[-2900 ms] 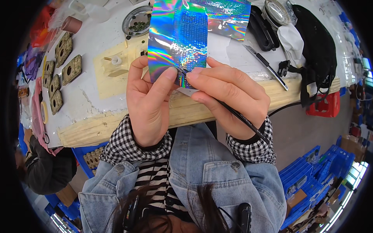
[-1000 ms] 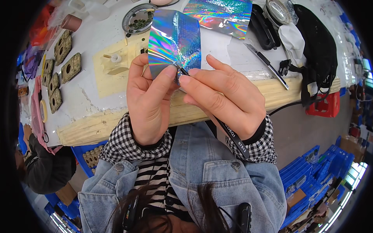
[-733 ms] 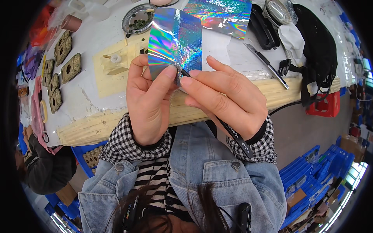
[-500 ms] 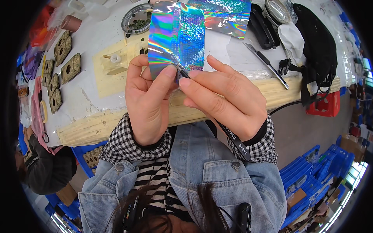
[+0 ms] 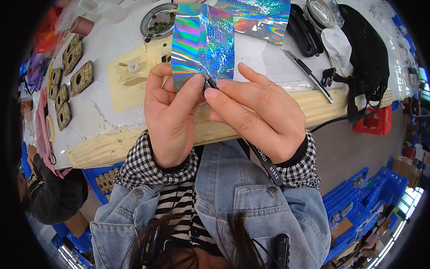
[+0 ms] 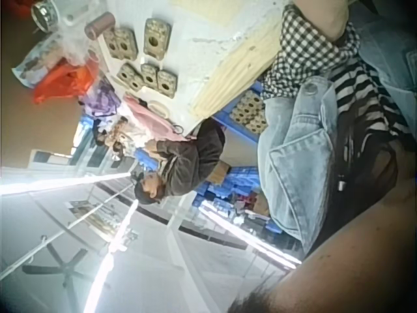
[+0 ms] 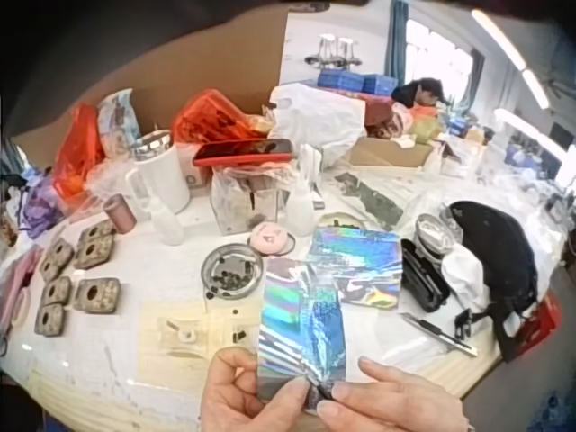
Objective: The recorder is applying iridescent holographic stickers to small toy parts using tweezers and a pen.
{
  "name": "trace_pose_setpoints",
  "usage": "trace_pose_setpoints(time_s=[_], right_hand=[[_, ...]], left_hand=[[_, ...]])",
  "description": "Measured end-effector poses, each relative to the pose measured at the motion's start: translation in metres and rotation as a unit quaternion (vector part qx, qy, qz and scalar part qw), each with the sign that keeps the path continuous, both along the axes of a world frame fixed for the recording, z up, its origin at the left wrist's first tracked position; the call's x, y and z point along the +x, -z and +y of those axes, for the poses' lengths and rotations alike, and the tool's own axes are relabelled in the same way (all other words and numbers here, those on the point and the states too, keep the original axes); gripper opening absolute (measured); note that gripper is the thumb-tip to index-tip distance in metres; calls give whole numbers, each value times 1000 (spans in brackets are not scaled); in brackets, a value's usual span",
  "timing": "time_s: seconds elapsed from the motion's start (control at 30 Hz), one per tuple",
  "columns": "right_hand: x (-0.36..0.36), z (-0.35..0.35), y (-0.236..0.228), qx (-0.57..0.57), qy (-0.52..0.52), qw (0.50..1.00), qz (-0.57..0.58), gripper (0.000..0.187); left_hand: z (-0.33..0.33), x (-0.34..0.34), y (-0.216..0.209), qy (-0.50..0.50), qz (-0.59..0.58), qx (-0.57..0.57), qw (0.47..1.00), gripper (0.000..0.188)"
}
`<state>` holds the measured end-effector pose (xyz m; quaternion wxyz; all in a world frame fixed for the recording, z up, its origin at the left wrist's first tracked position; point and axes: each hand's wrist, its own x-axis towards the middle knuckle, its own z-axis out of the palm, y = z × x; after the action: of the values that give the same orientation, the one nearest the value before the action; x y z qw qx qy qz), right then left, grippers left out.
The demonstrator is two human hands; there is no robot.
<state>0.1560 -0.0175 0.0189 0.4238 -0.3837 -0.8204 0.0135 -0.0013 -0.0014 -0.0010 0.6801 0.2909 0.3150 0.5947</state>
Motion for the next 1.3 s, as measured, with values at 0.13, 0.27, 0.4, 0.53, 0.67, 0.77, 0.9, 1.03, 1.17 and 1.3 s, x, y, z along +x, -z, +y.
trace_pose_setpoints(time_s=[0.13,0.27,0.4,0.53,0.67,0.77,0.9,1.03,1.17,1.3], right_hand=[[0,0,1,4,-2,1000,1,34],[0,0,1,2,-1,1000,1,34],[1,0,-2,-20,1,1000,5,33],[2,0,-7,-55,-9,998,25,31],[2,2,-9,-57,-9,998,24,32],[2,3,-3,-19,-1,1000,5,35],[2,3,-1,14,-5,1000,-21,36],[5,3,0,20,-20,999,-38,37],[4,3,1,28,-17,999,-34,37],[4,3,1,26,-17,999,-36,37]], left_hand=[[0,0,0,0,0,2,1000,35],[0,0,2,1,2,2,1000,35],[0,0,2,0,17,7,1000,35],[0,1,3,-10,28,20,999,36],[0,0,2,-7,19,11,1000,35],[0,0,0,1,13,-4,1000,35],[1,0,1,3,-4,-11,1000,34],[0,0,-1,4,-11,-16,1000,34],[1,0,0,6,-15,-16,1000,35],[0,0,0,5,-15,-19,1000,35]])
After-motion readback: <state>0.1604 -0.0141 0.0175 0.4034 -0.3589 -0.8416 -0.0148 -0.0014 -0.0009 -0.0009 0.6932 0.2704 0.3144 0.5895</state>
